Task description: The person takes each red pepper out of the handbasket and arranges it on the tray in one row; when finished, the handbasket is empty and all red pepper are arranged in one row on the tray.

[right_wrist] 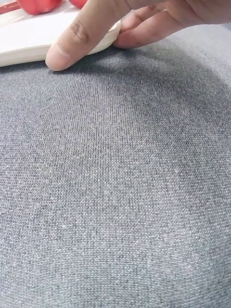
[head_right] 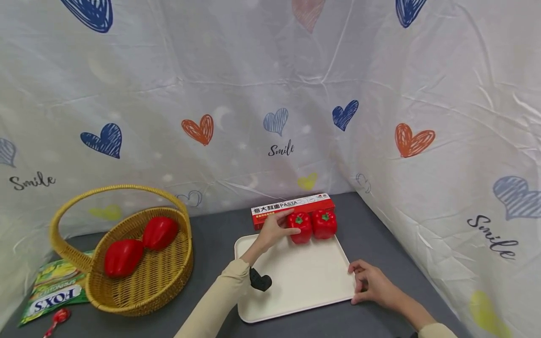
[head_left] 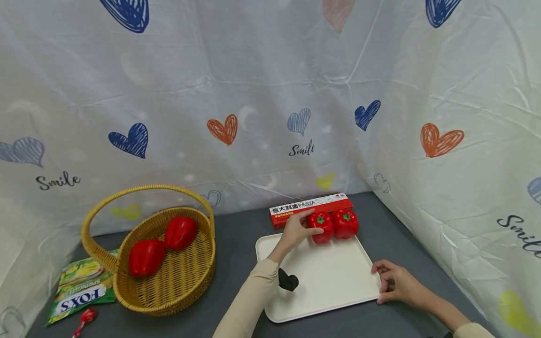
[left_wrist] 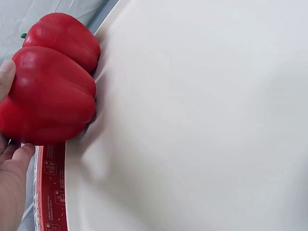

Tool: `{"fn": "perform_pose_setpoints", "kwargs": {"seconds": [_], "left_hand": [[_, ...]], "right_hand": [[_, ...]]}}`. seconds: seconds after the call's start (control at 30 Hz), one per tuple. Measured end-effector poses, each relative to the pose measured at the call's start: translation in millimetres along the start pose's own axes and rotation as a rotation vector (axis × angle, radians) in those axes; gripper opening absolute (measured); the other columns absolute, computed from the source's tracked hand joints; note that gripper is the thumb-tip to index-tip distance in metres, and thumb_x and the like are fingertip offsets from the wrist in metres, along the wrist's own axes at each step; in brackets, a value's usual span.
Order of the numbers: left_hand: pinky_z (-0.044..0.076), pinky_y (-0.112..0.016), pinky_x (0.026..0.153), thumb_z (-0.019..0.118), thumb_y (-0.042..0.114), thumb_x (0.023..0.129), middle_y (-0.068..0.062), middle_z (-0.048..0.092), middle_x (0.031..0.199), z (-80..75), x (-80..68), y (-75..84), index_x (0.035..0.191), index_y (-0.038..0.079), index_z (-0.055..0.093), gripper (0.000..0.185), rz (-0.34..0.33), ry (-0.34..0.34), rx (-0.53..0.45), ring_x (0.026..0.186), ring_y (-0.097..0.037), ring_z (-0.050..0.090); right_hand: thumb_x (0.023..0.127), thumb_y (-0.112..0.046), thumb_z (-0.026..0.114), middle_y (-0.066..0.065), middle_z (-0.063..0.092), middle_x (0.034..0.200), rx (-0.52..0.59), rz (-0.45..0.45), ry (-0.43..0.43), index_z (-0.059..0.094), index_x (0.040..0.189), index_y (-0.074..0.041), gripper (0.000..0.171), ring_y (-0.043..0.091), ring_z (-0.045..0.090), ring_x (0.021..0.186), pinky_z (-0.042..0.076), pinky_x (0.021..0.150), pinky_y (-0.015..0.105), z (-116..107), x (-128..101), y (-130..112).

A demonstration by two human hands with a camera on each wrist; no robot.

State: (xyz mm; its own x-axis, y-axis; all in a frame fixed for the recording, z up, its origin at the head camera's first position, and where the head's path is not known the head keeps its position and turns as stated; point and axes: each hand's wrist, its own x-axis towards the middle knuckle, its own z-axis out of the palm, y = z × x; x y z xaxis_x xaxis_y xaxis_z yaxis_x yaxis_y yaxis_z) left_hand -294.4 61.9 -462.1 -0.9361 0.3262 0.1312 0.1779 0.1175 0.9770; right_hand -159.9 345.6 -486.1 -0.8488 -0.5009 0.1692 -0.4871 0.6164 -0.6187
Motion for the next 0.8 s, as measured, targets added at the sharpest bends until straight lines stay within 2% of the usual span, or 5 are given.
{"fn": "perform_pose_setpoints", "kwargs": {"seconds": [0.27,0.47,0.53,0.7,0.8], "left_hand": [[0.047,-0.03,0.085,0.08,0.017,0.066,-0.003,0.058,0.119,-0.2,-0.3,1.8,0.125,0.01,0.055,0.064,-0.011,0.011,0.078,0.102,-0.018,0.057],[0.047,-0.035,0.086,0.079,0.018,0.067,-0.001,0.059,0.118,-3.9,-2.2,4.7,0.123,0.011,0.057,0.06,-0.007,0.009,0.078,0.101,-0.018,0.056],[0.049,-0.029,0.078,0.08,0.019,0.067,-0.001,0.061,0.115,-6.2,-3.2,5.5,0.12,0.011,0.059,0.058,-0.001,0.027,0.086,0.089,-0.017,0.056],[0.049,-0.023,0.076,0.078,0.018,0.069,-0.006,0.062,0.113,-17.3,-12.4,15.4,0.115,0.01,0.063,0.049,0.027,0.086,0.071,0.095,-0.022,0.059],[0.048,-0.027,0.084,0.077,0.017,0.07,-0.007,0.062,0.113,-28.6,-22.4,26.6,0.113,0.01,0.064,0.045,0.017,0.122,0.046,0.107,-0.024,0.056]], "right_hand": [[0.06,-0.034,0.079,0.006,0.05,0.1,-0.011,0.025,-0.01,0.054,0.06,-0.017,0.03,0.011,0.05,0.089,0.046,0.061,0.018,-1,-1,-1],[0.059,-0.03,0.08,0.007,0.05,0.098,-0.014,-0.012,0.012,0.053,0.059,-0.016,0.031,0.012,0.05,0.088,0.046,0.059,0.018,0,-1,-2],[0.059,-0.03,0.08,0.006,0.05,0.098,-0.021,-0.019,0.016,0.053,0.058,-0.017,0.031,0.011,0.05,0.088,0.046,0.059,0.018,1,0,-2],[0.058,-0.029,0.081,0.007,0.05,0.098,-0.027,-0.036,0.021,0.052,0.058,-0.017,0.031,0.01,0.052,0.087,0.047,0.061,0.016,0,0,-1],[0.059,-0.029,0.081,0.008,0.05,0.098,-0.018,-0.041,0.017,0.052,0.058,-0.017,0.031,0.009,0.051,0.087,0.048,0.06,0.017,0,0,-1]]}}
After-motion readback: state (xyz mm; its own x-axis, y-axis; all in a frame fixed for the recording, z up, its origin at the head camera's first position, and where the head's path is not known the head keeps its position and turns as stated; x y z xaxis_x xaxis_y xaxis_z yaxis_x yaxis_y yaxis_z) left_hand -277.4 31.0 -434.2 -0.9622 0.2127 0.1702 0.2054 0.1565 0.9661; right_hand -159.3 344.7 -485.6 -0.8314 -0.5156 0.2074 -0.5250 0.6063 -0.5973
